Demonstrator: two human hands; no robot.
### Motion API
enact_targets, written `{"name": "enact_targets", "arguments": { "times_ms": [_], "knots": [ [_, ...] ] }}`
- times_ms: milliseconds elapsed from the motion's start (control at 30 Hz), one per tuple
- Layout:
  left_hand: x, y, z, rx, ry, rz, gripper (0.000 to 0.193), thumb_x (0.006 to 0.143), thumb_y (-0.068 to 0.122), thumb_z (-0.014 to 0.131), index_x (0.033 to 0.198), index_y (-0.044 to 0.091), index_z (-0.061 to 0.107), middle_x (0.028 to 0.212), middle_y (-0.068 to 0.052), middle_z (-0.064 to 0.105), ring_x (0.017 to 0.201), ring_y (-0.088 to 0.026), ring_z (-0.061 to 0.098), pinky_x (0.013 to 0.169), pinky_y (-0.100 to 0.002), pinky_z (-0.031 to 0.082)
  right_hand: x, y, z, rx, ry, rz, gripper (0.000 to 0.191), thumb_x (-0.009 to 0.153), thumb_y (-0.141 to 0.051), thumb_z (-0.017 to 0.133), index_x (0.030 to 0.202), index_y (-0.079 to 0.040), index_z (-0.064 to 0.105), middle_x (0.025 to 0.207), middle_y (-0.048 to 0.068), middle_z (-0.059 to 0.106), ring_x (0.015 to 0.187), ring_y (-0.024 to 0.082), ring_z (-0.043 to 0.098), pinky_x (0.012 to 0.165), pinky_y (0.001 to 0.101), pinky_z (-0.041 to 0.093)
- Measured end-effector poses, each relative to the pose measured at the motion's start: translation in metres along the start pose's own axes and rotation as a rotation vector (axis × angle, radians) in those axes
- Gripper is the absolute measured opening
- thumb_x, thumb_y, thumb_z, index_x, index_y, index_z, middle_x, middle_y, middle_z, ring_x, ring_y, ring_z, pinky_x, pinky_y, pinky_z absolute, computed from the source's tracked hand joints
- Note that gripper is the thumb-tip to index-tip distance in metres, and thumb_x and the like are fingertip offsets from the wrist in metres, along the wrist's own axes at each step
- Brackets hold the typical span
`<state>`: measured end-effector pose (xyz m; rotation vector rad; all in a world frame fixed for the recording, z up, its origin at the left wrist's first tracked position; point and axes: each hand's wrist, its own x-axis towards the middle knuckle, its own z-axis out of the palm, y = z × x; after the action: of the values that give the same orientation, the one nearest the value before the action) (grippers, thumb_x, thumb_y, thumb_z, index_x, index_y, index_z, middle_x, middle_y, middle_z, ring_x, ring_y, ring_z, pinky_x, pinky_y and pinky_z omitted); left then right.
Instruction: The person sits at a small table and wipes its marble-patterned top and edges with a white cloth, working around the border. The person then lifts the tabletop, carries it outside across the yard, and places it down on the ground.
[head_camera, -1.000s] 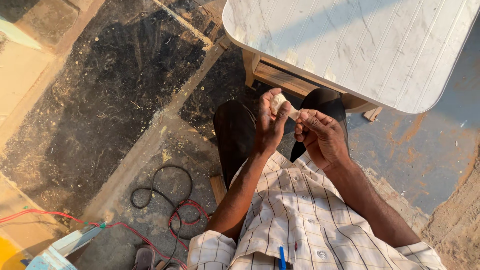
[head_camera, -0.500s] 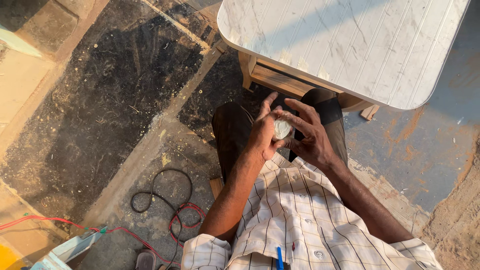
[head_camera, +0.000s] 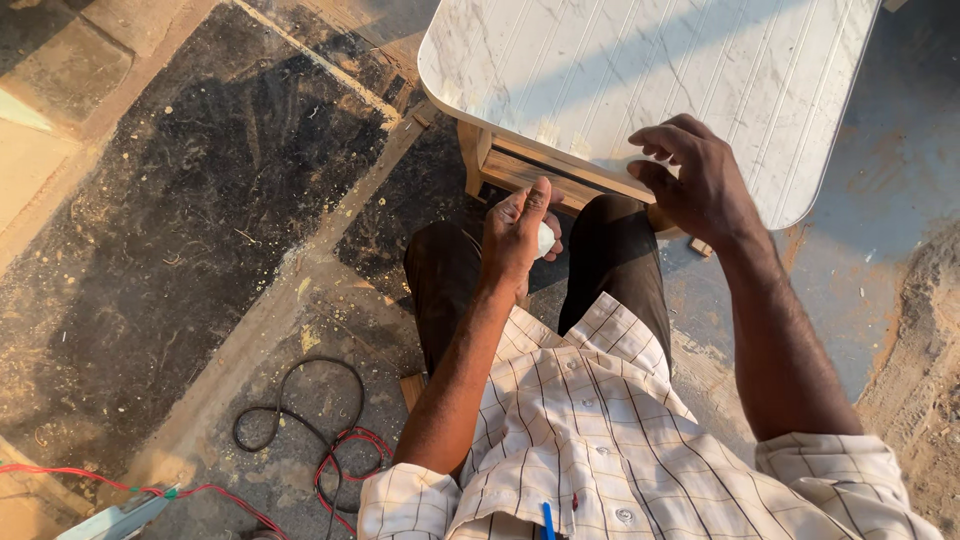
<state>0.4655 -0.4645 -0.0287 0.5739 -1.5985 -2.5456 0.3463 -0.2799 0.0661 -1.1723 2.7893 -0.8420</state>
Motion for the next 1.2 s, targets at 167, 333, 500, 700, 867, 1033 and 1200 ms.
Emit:
{"name": "enact_targets", "arguments": {
  "times_ms": [167, 333, 500, 700, 867, 1033, 1200],
  "knots": [
    [0.048, 0.015, 0.012, 0.133, 0.151, -0.072, 0.061, 0.093, 0.064, 0.058, 0.096, 0.004, 0.069, 0.059, -0.002, 0.060, 0.049, -0.011, 0.063, 0.041, -0.025, 0.049, 0.028, 0.016, 0.007, -0.027, -0.183, 0.033, 0.009, 0.100, -0.008, 0.068, 0.105, -0.001, 0.071, 0.100, 0.011, 0.069, 0.089, 0.022, 0.071, 0.075, 0.0366, 0.062],
    [0.063, 0.013, 0.012, 0.048, 0.132, -0.085, 0.052, 0.094, 0.057, 0.062, 0.093, 0.005, 0.067, 0.062, -0.004, 0.063, 0.052, -0.013, 0.065, 0.044, -0.026, 0.050, 0.028, 0.009, 0.007, -0.141, -0.198, -0.049, 0.006, 0.093, 0.003, 0.067, 0.089, 0.000, 0.070, 0.089, 0.010, 0.071, 0.090, 0.025, 0.070, 0.077, 0.0397, 0.060],
    [0.064, 0.009, 0.010, 0.051, 0.117, -0.128, 0.051, 0.095, 0.055, 0.063, 0.094, 0.005, 0.066, 0.064, -0.004, 0.064, 0.053, -0.013, 0.064, 0.045, -0.026, 0.049, 0.026, 0.007, 0.002, 0.051, -0.145, 0.006, 0.018, 0.092, 0.004, 0.063, 0.110, 0.001, 0.066, 0.101, 0.012, 0.065, 0.088, 0.026, 0.068, 0.073, 0.0374, 0.059],
    [0.064, 0.008, 0.012, 0.082, 0.126, -0.098, 0.051, 0.095, 0.057, 0.060, 0.097, 0.006, 0.065, 0.065, -0.003, 0.063, 0.054, -0.012, 0.067, 0.045, -0.026, 0.052, 0.025, 0.012, 0.007, -0.082, -0.222, 0.015, 0.009, 0.090, 0.007, 0.065, 0.086, -0.001, 0.067, 0.087, 0.010, 0.067, 0.091, 0.026, 0.067, 0.077, 0.0406, 0.058],
    [0.064, 0.008, 0.012, 0.081, 0.116, -0.092, 0.052, 0.096, 0.058, 0.058, 0.097, 0.006, 0.065, 0.065, -0.003, 0.064, 0.055, -0.013, 0.066, 0.046, -0.027, 0.052, 0.027, 0.013, 0.009, -0.173, -0.145, -0.080, 0.007, 0.091, 0.005, 0.064, 0.088, -0.002, 0.066, 0.091, 0.010, 0.065, 0.089, 0.026, 0.066, 0.081, 0.0398, 0.058],
    [0.065, 0.005, 0.012, 0.082, 0.115, -0.091, 0.051, 0.095, 0.057, 0.057, 0.097, 0.007, 0.066, 0.067, -0.003, 0.065, 0.057, -0.013, 0.067, 0.047, -0.027, 0.052, 0.016, 0.015, 0.002, 0.024, -0.164, -0.051, 0.008, 0.098, -0.005, 0.065, 0.103, 0.001, 0.064, 0.099, 0.013, 0.064, 0.092, 0.026, 0.066, 0.079, 0.0406, 0.058],
    [0.068, 0.000, 0.009, 0.112, 0.096, -0.077, 0.055, 0.098, 0.059, 0.054, 0.098, 0.005, 0.065, 0.067, -0.003, 0.066, 0.059, -0.013, 0.070, 0.049, -0.026, 0.055, 0.013, 0.015, 0.002, -0.117, -0.099, -0.264, 0.002, 0.096, -0.005, 0.068, 0.097, -0.005, 0.069, 0.102, 0.011, 0.067, 0.099, 0.027, 0.064, 0.083, 0.0402, 0.056]
  ]
}}
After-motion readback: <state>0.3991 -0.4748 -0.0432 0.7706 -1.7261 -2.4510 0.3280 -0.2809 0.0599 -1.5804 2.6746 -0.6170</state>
